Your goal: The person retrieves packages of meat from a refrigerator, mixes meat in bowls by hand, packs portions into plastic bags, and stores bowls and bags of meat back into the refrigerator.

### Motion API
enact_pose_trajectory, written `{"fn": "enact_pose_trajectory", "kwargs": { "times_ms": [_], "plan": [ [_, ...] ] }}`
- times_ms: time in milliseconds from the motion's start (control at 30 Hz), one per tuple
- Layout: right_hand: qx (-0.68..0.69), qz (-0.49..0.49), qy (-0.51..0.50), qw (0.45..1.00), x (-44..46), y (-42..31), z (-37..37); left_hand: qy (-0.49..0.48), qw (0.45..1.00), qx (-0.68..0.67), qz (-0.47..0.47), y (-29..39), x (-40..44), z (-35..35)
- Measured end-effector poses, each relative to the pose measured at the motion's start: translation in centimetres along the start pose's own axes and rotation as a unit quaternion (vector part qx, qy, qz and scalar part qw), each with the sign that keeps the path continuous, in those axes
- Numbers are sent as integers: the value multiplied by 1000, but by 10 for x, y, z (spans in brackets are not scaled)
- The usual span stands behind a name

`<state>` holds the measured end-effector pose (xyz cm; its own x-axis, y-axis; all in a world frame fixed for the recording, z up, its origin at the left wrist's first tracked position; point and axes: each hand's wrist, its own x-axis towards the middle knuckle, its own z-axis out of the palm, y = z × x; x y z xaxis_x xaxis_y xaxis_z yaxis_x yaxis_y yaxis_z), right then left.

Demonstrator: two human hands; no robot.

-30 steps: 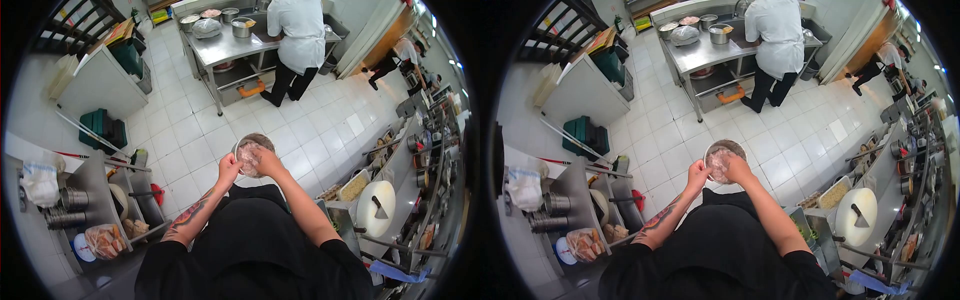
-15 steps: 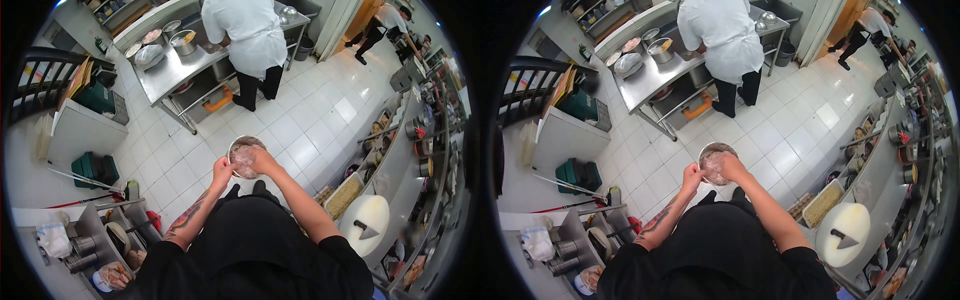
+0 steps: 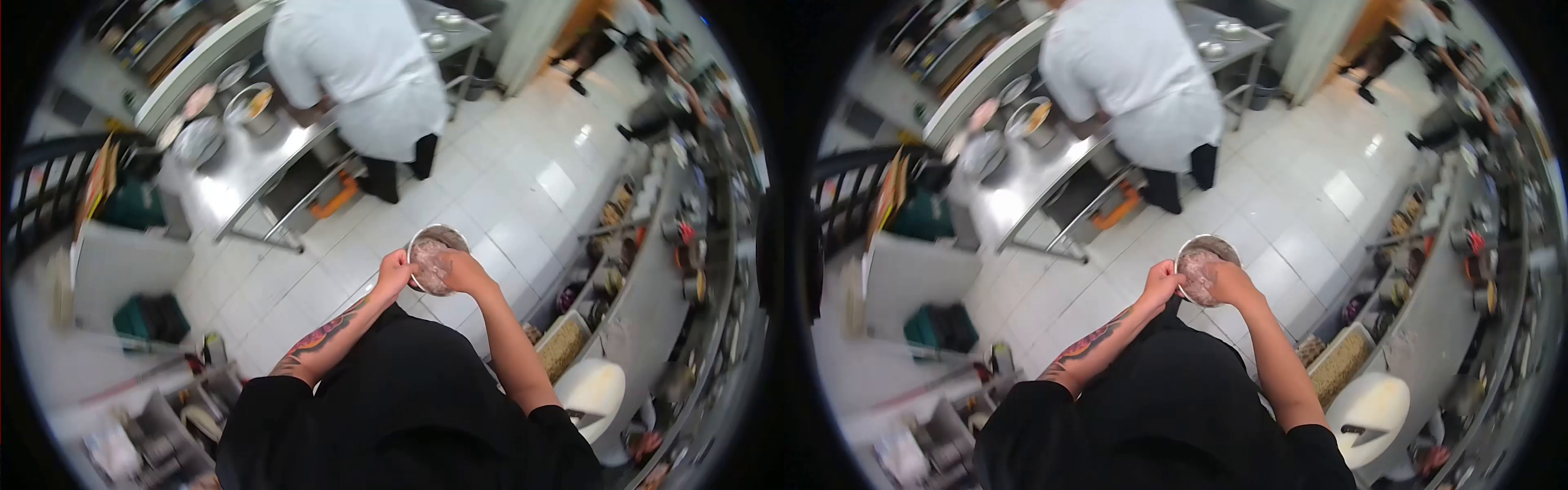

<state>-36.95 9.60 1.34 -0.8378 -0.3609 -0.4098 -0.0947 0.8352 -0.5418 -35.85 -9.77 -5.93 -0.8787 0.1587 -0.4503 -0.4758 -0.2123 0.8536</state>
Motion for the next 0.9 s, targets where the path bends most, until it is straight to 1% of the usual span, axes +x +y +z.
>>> {"fn": "enact_pose_trajectory", "kwargs": {
  "times_ms": [33, 67, 100, 133, 167, 200, 233, 300, 367, 433, 467, 533, 567, 633, 667, 733, 767, 800, 900],
  "plan": [
    [3, 27, 19, 999, 1, 12, -12, -32, 999, 6, -4, 12, 21, 11],
    [61, -12, 128, 990, 3, 27, -20, -46, 999, -2, 0, 26, 40, 22],
    [113, -56, 235, 964, 3, 36, -33, -55, 998, -10, 4, 38, 58, 33],
    [184, -61, 275, 942, -1, 47, -48, -65, 998, -2, 5, 48, 77, 45],
    [185, -49, 289, 938, -8, 50, -69, -82, 997, 5, 1, 60, 97, 57],
    [252, -4, 321, 913, -17, 51, -91, -98, 995, 13, -2, 72, 117, 69],
    [319, 39, 352, 879, -27, 56, -112, -114, 993, 21, -4, 84, 137, 82],
    [426, 42, 403, 809, -58, 75, -141, -139, 989, 41, -20, 110, 176, 111],
    [505, 88, 457, 727, -87, 98, -154, -142, 988, 23, -52, 130, 212, 140],
    [558, 101, 492, 660, -111, 143, -152, -141, 988, 18, -63, 144, 253, 170],
    [559, 102, 491, 661, -121, 170, -146, -129, 989, 9, -69, 147, 278, 183],
    [616, 144, 547, 548, -133, 229, -135, -100, 991, 6, -87, 156, 320, 207],
    [619, 143, 544, 548, -135, 258, -135, -97, 992, 8, -86, 164, 343, 218],
    [667, 200, 597, 399, -145, 302, -141, -49, 995, -15, -91, 173, 385, 233],
    [668, 195, 594, 403, -143, 328, -152, -32, 996, -21, -83, 183, 406, 239],
    [680, 200, 607, 361, -136, 377, -180, 1, 998, -36, -50, 203, 449, 251],
    [683, 205, 601, 361, -129, 395, -198, 22, 998, -46, -30, 214, 463, 255],
    [683, 195, 599, 369, -117, 411, -222, 30, 998, -43, -34, 225, 477, 256],
    [693, 156, 583, 395, -76, 455, -300, 123, 987, -103, 24, 265, 547, 257]
  ]
}}
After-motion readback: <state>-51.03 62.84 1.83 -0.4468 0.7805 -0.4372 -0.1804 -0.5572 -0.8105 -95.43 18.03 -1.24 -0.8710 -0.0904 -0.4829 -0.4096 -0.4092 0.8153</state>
